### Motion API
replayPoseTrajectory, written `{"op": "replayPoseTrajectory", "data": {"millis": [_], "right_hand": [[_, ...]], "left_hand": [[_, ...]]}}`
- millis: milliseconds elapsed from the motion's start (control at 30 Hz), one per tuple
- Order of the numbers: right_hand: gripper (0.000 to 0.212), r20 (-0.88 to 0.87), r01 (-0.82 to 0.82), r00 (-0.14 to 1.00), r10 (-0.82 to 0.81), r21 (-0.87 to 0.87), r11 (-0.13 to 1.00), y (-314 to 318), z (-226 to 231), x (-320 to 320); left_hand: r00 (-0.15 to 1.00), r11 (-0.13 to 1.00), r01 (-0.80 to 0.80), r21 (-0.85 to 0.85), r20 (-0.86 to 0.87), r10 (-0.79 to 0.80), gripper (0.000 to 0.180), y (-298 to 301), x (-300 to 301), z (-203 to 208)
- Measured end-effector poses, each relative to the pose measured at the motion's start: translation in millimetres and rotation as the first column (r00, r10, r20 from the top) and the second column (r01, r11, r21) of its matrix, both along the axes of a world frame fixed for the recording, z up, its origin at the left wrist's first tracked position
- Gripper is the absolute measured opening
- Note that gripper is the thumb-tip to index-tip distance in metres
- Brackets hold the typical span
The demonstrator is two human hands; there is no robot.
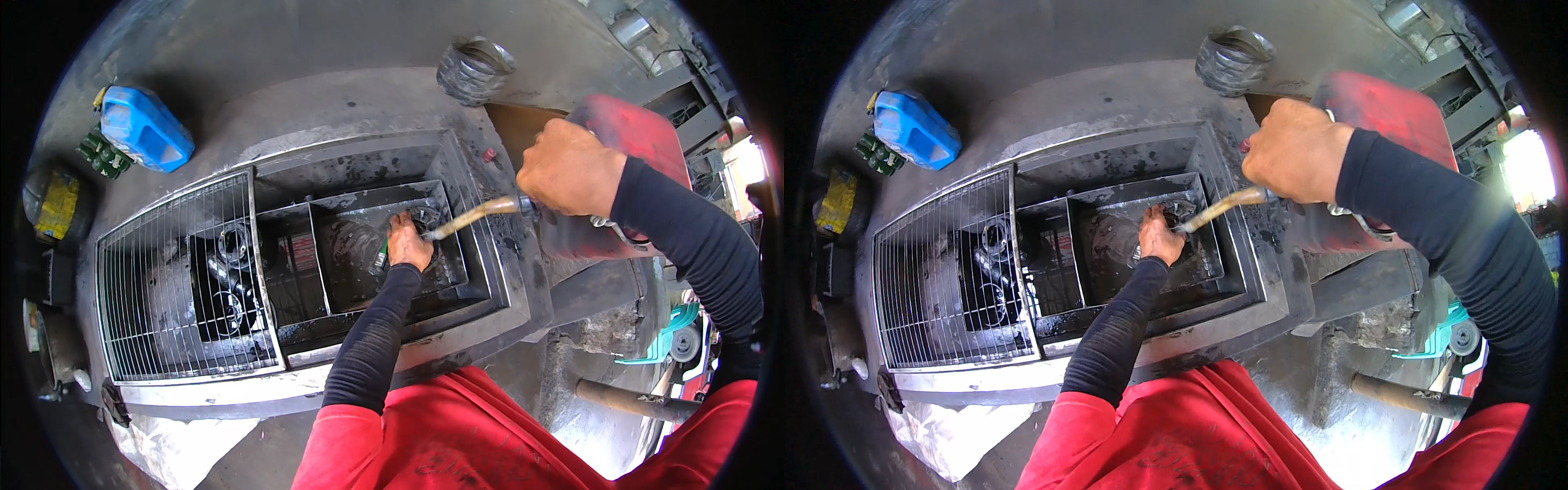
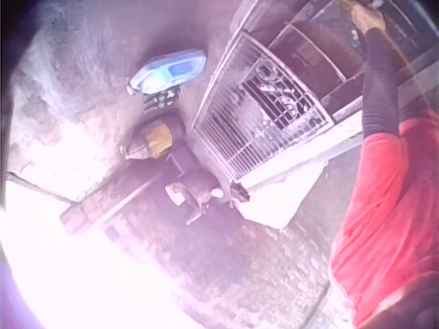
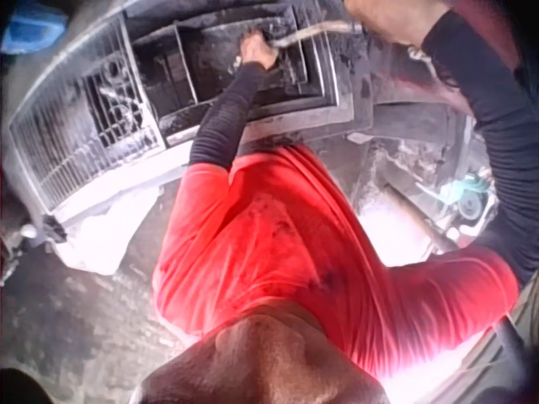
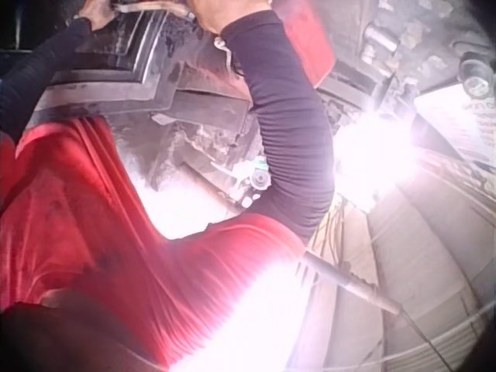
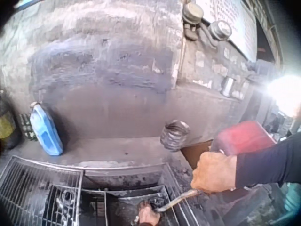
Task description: The person scrubs several small mechanical parts in a metal sink using a green brush and rinses them with a hose. They handle each part individually, scrubbing surfaces and rinsing before placing them on a nearby metal stand.
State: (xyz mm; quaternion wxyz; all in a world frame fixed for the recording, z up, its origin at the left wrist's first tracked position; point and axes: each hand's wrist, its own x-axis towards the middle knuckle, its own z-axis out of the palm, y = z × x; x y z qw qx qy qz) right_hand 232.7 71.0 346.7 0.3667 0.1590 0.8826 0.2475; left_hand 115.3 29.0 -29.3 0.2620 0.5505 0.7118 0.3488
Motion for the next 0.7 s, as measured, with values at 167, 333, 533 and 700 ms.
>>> {"op": "replayPoseTrajectory", "data": {"millis": [167,333,533,700], "right_hand": [[0.014,0.108,0.133,0.986,-0.127,-0.049,0.990,-0.6,4.2,-14.3],[0.013,-0.009,0.088,0.996,-0.088,-0.047,0.995,5.1,7.9,-13.8],[0.007,-0.230,0.094,0.965,-0.124,-0.139,0.986,8.0,7.5,9.3],[0.035,-0.314,0.211,0.919,-0.238,-0.118,0.970,3.5,13.6,59.4]], "left_hand": [[0.882,0.947,-0.204,-0.247,0.374,0.287,0.070,6.4,-9.9,-42.2],[-0.178,0.738,-0.219,-0.638,0.770,0.613,0.038,-0.8,-27.4,-70.4],[-0.389,0.808,-0.103,-0.580,0.771,0.504,0.042,-17.5,-55.0,-38.0],[-0.140,0.853,-0.185,-0.488,0.872,0.469,0.058,-13.7,-90.1,-7.3]]}}
